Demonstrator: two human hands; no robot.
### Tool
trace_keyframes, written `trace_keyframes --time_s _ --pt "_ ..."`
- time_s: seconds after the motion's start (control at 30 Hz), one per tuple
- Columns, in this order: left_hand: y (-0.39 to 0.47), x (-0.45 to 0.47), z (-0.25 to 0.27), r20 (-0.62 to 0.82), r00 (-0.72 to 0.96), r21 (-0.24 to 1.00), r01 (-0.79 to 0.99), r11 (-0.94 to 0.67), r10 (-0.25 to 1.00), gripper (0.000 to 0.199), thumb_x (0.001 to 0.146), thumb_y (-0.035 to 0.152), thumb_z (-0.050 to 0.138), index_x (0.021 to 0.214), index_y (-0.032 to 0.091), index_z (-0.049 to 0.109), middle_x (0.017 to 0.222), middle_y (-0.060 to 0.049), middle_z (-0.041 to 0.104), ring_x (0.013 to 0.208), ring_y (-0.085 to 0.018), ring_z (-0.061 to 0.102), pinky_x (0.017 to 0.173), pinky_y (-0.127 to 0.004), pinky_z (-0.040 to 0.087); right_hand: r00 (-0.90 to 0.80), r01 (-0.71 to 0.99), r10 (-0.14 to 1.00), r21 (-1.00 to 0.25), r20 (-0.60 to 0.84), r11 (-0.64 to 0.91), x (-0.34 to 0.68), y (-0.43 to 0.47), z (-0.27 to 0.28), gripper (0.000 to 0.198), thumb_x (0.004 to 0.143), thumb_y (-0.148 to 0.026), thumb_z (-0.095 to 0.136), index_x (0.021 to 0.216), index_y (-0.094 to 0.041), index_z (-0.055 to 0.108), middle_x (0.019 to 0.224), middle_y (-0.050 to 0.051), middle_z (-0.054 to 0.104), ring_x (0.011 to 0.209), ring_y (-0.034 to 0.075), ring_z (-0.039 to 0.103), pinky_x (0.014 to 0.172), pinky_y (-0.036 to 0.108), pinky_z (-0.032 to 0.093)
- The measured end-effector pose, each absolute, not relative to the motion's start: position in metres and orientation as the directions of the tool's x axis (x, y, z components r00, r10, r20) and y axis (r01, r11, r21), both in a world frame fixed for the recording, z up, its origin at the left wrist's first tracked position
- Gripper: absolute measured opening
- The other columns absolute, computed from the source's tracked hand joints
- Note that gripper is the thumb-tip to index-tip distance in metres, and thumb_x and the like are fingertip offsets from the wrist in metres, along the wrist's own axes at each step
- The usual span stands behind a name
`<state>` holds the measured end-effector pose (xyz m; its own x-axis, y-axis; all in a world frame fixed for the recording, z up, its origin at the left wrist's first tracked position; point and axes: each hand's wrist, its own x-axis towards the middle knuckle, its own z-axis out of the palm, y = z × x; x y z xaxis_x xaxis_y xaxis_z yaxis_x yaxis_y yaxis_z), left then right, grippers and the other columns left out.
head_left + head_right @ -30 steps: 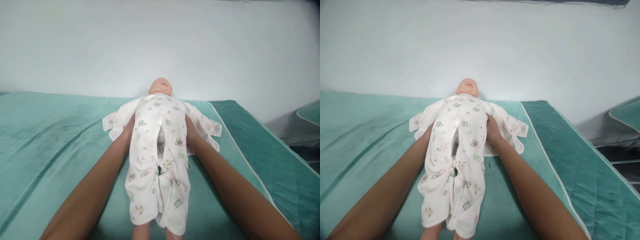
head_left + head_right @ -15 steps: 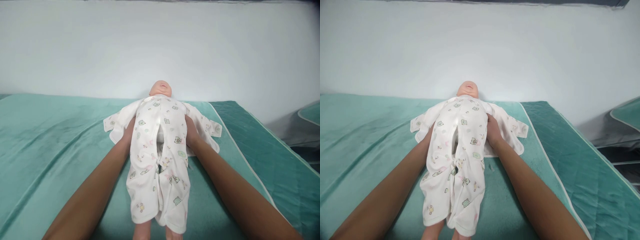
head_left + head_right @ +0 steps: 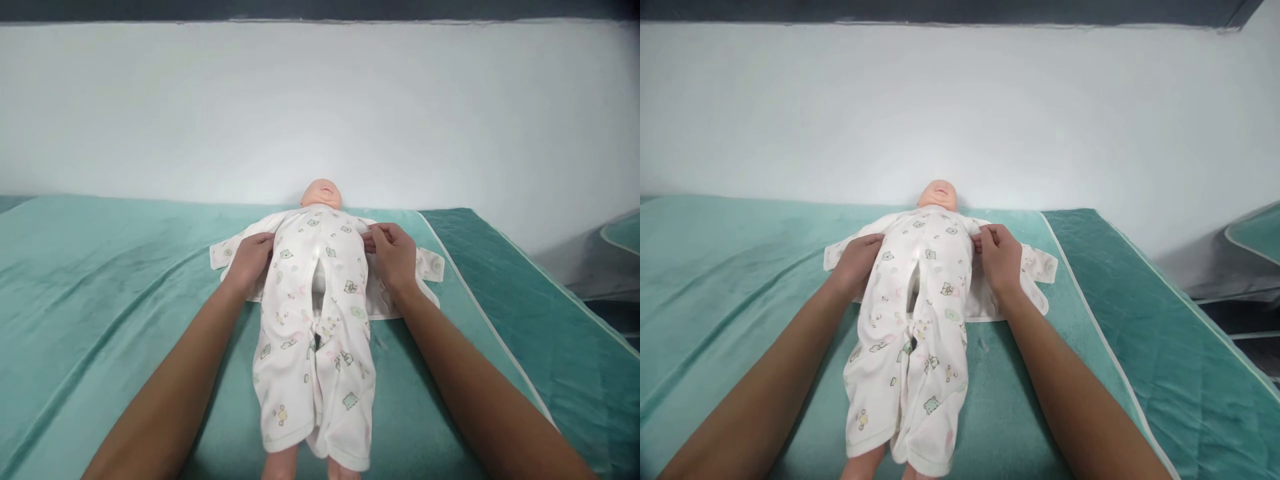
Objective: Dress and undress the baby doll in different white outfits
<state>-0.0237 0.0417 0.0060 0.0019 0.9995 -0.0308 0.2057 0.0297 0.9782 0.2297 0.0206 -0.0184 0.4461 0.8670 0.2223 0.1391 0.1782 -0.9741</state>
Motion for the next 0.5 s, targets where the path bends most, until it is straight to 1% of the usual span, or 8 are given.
trace_keyframes --time_s 0.07,0.13,0.2,0.23,0.3,0.37,0.43,0.5 --pt "0.046 -0.026 0.011 0.096 -0.078 0.935 0.349 -0.063 0.992 0.026 0.078 0.036 0.062 0.096 0.019 0.073 0.095 -0.006 0.075 0.087 -0.025 0.065 0.079 -0.037 0.05 0.426 0.233 0.844 -0.941 0.327 0.247 0.229 0.023 -0.015 0.02 0.084 -0.039 0.058 0.091 -0.024 0.067 0.088 0.004 0.072 0.082 0.021 0.067 0.083 0.039 0.054" --pt "0.051 -0.025 0.017 0.242 -0.096 0.871 0.461 -0.172 0.966 0.026 0.08 0.037 0.061 0.096 0.021 0.072 0.101 -0.006 0.074 0.094 -0.025 0.064 0.086 -0.037 0.048 0.35 0.318 0.837 -0.894 0.421 0.317 0.226 0.027 -0.013 0.019 0.085 -0.037 0.057 0.094 -0.025 0.068 0.097 0.005 0.071 0.092 0.021 0.065 0.09 0.039 0.051" --pt "0.059 -0.021 0.022 0.326 -0.069 0.826 0.505 -0.249 0.943 0.027 0.081 0.041 0.061 0.098 0.022 0.071 0.106 -0.006 0.073 0.101 -0.025 0.063 0.093 -0.037 0.046 0.24 0.373 0.833 -0.84 0.498 0.395 0.223 0.034 -0.013 0.018 0.086 -0.035 0.056 0.095 -0.026 0.069 0.107 0.005 0.068 0.102 0.021 0.062 0.095 0.038 0.047" --pt "0.063 -0.019 0.023 0.341 -0.034 0.819 0.502 -0.278 0.94 0.029 0.082 0.043 0.06 0.099 0.022 0.071 0.109 -0.006 0.072 0.104 -0.025 0.062 0.096 -0.036 0.044 0.189 0.386 0.833 -0.819 0.52 0.424 0.223 0.037 -0.013 0.018 0.086 -0.033 0.055 0.095 -0.026 0.069 0.111 0.005 0.067 0.106 0.02 0.06 0.098 0.037 0.045" --pt "0.072 -0.014 0.023 0.321 0.058 0.84 0.444 -0.313 0.945 0.032 0.083 0.046 0.059 0.099 0.022 0.071 0.114 -0.006 0.071 0.109 -0.025 0.06 0.098 -0.036 0.043 0.121 0.395 0.846 -0.807 0.519 0.438 0.223 0.044 -0.014 0.017 0.086 -0.032 0.054 0.095 -0.026 0.068 0.118 0.004 0.065 0.113 0.02 0.057 0.103 0.037 0.04" --pt "0.08 -0.011 0.021 0.265 0.144 0.888 0.35 -0.299 0.954 0.035 0.084 0.05 0.057 0.099 0.021 0.07 0.114 -0.007 0.07 0.108 -0.024 0.06 0.095 -0.035 0.044 0.091 0.39 0.879 -0.829 0.469 0.402 0.225 0.05 -0.014 0.015 0.085 -0.032 0.055 0.093 -0.024 0.066 0.123 0.004 0.063 0.116 0.02 0.055 0.106 0.039 0.036" --pt "0.087 -0.01 0.019 0.204 0.199 0.926 0.277 -0.255 0.958 0.037 0.083 0.052 0.058 0.098 0.02 0.069 0.113 -0.008 0.07 0.105 -0.023 0.061 0.091 -0.035 0.046 0.065 0.361 0.911 -0.861 0.406 0.358 0.226 0.055 -0.014 0.013 0.085 -0.034 0.056 0.087 -0.023 0.063 0.126 0.005 0.062 0.116 0.02 0.055 0.105 0.039 0.036" --pt "0.093 -0.011 0.019 0.148 0.254 0.946 0.244 -0.212 0.956 0.037 0.079 0.053 0.063 0.093 0.019 0.068 0.114 -0.008 0.07 0.103 -0.023 0.061 0.088 -0.035 0.047 0.025 0.31 0.938 -0.895 0.345 0.321 0.227 0.058 -0.011 0.015 0.083 -0.037 0.058 0.081 -0.022 0.059 0.128 0.004 0.062 0.117 0.021 0.054 0.102 0.038 0.037"
